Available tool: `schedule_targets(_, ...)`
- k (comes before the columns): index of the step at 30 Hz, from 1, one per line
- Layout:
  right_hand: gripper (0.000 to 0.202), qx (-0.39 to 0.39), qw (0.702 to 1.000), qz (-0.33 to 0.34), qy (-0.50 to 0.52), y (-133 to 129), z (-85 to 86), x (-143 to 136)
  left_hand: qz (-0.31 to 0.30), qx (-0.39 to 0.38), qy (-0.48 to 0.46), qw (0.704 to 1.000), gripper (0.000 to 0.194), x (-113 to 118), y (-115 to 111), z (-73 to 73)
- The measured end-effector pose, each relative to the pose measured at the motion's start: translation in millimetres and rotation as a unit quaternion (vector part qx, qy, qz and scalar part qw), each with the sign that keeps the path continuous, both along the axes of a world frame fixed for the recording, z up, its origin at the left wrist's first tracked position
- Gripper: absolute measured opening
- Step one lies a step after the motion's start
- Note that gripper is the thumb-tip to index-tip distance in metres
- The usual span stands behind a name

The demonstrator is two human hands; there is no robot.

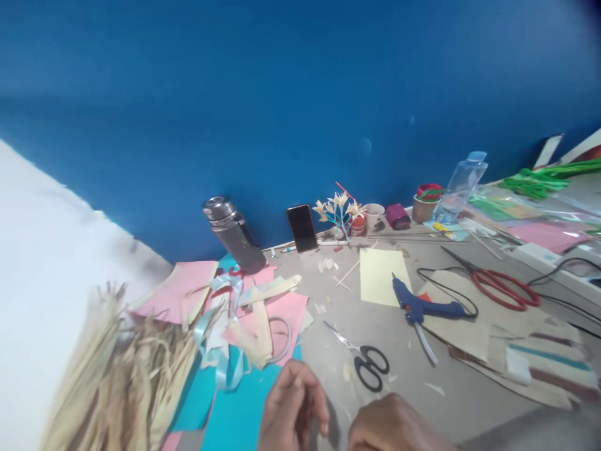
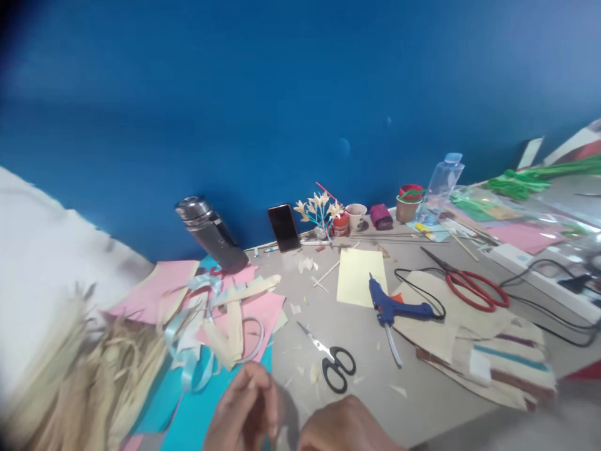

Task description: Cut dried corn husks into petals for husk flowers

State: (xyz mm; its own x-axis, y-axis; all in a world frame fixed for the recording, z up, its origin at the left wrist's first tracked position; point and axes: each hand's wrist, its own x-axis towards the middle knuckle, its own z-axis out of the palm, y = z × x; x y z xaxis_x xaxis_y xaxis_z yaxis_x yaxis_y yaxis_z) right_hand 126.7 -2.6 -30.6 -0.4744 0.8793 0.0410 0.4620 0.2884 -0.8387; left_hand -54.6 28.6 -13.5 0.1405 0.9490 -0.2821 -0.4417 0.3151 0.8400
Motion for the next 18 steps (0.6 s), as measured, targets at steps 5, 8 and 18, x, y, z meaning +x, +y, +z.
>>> schedule_targets(5, 0.018, 0.023, 0.983, -0.127, 0.127, -3.1, 1.9, 6.1, -0.031, 0.075, 0.149, 0.986, 0.036, 25.5, -8.8, 3.2)
schedule_targets(8, 0.012, -0.048, 0.951, -0.173, 0.251, 0.6, 9.2, 0.0, -0.052, 0.082, 0.184, 0.978, 0.036, 35.3, -14.5, -3.0)
schedule_targets(18, 0.023, -0.152, 0.922, -0.184, 0.304, 1.0, 19.7, -4.0, -0.071, 0.104, 0.195, 0.973, 0.028, 41.1, -21.9, -12.4)
